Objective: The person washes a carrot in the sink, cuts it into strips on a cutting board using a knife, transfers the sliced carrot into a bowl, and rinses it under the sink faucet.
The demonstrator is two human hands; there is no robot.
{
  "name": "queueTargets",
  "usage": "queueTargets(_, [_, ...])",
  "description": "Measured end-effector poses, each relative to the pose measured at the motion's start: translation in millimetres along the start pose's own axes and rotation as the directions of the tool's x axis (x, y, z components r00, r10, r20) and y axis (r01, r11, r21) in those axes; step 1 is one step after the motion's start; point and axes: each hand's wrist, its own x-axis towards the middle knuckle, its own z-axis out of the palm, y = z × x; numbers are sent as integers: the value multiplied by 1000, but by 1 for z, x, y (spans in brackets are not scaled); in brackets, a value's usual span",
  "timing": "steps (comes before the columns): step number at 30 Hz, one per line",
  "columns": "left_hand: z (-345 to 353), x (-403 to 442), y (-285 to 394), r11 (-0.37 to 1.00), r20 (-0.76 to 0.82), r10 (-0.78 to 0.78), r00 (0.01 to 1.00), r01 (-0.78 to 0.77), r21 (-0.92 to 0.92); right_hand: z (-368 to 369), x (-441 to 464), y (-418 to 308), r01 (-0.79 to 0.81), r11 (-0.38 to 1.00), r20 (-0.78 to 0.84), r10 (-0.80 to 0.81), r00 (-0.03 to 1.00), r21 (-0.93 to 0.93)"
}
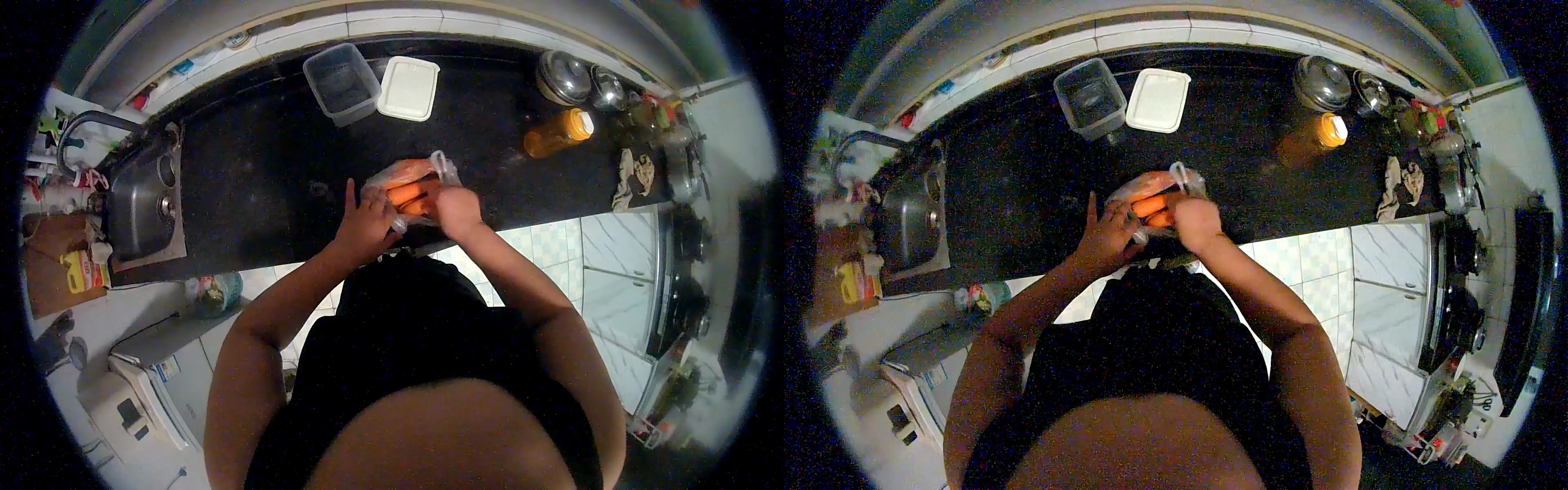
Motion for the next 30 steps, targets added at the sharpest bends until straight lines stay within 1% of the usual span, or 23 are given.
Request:
queueTargets(1, [-1,0,-1,997,6,30,1000,-30,-65,1,0,-2,139,990,-84,-137,987,22])
queueTargets(3, [-4,3,-2,977,11,89,996,-86,-194,18,11,0,161,986,-56,-163,985,-29])
queueTargets(4, [-3,1,-2,972,-15,135,991,-135,-190,23,17,-2,177,983,-41,-179,983,-54])
queueTargets(5, [-1,-1,-1,966,-39,178,983,-182,-185,27,24,-3,128,987,57,-123,991,-94])
queueTargets(6, [2,-2,0,957,-63,222,973,-230,-178,24,26,-9,115,987,107,-103,989,-112])
queueTargets(7, [3,-3,1,944,-141,228,963,-255,-210,16,27,-17,101,986,154,-80,985,-131])
queueTargets(8, [2,-4,2,948,-93,221,971,-236,-213,10,26,-24,85,985,202,-53,978,-152])
queueTargets(10, [-1,-7,5,955,5,206,979,-200,-220,1,25,-35,58,980,215,-16,976,-191])
queueTargets(13, [5,-12,7,956,-126,157,980,-182,-229,2,22,-50,7,957,215,58,975,-291])
queueTargets(14, [5,-12,7,961,-84,145,986,-161,-225,3,23,-54,-10,943,207,83,975,-332])
queueTargets(17, [1,-14,4,973,40,108,993,-97,-210,18,28,-52,0,928,188,76,979,-372])
queueTargets(19, [-5,-14,4,979,110,84,990,-61,-197,15,28,-52,4,952,187,55,981,-305])
queueTargets(20, [-3,-14,3,975,70,85,994,-68,-210,13,29,-51,5,962,184,47,982,-272])
queueTargets(21, [0,-14,2,972,29,84,996,-75,-224,13,29,-48,38,968,143,-3,990,-246])
queueTargets(23, [4,-15,0,970,-4,77,997,-76,-233,14,31,-39,112,974,56,-103,993,-197])
queueTargets(25, [1,-15,0,972,13,72,997,-67,-224,9,34,-32,204,973,128,-190,973,-107])
queueTargets(26, [2,-15,-1,969,-39,80,996,-87,-232,5,35,-30,245,968,160,-233,959,-59])
queueTargets(28, [6,-13,-2,961,-146,95,985,-129,-243,-11,36,-32,406,901,230,-366,902,-155])
queueTargets(29, [7,-13,-3,962,-150,102,984,-135,-237,-20,35,-34,482,853,269,-426,864,-198])
queueTargets(30, [7,-12,-3,962,-153,109,982,-143,-232,-32,34,-41,476,850,303,-403,864,-227])
